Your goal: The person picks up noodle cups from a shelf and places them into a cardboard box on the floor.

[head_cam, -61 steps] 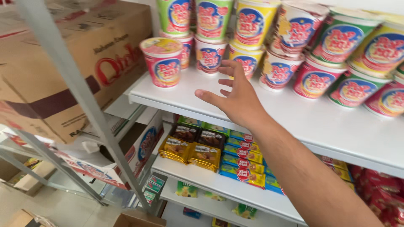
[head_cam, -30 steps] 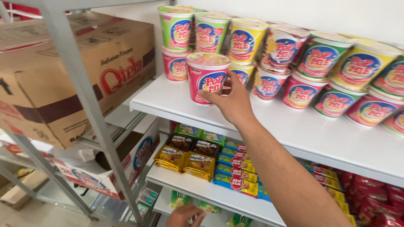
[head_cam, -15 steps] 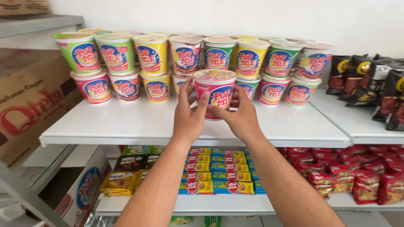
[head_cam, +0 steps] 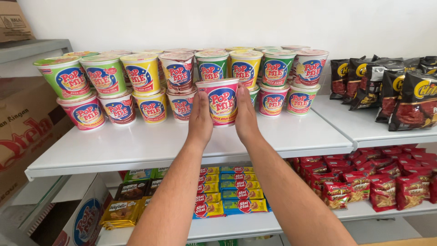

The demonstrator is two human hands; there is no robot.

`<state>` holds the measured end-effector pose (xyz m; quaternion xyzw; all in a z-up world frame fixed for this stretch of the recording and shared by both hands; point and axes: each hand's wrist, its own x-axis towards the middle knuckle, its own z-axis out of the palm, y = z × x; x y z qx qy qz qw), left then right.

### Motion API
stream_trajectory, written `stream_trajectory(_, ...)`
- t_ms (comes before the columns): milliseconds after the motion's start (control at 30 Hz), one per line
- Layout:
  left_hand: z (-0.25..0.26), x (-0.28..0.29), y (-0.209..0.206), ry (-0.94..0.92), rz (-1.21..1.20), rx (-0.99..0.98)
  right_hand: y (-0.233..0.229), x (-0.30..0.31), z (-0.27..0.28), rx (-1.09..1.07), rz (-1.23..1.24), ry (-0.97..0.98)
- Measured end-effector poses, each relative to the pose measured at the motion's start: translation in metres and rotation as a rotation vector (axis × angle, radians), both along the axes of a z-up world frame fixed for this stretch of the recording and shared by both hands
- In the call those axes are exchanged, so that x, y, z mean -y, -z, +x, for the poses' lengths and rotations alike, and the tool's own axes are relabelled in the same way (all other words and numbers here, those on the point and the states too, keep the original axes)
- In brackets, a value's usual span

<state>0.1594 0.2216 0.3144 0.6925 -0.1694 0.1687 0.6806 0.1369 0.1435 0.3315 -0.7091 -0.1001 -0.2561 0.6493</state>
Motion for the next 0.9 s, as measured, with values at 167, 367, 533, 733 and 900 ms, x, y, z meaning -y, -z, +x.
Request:
stream_trajectory(167,0.004,-0.004,-0.002,-0.02,-0.006,-0.021,-0.001,-0.013,-0.003,-0.029,-0.047,0.038)
stream_trajectory(367,0.008,-0.01,0.001,-0.003,0.05,0.0,0.003,-0.016,-0.002,-0.064,-0.113,0.043)
stream_trajectory(533,0.007,-0.013,-0.001,0.019,0.041,0.024,0.002,-0.017,-0.001,-0.044,-0.13,0.035)
stream_trajectory(733,0.004,-0.011,0.008,0.106,-0.024,0.123,0.03,0.017,0.024,0.218,-0.032,-0.182)
stream_trajectory(900,-0.013,0.005,0.046,0.253,-0.013,0.29,0.047,0.072,-0.004,0.199,-0.112,-0.152)
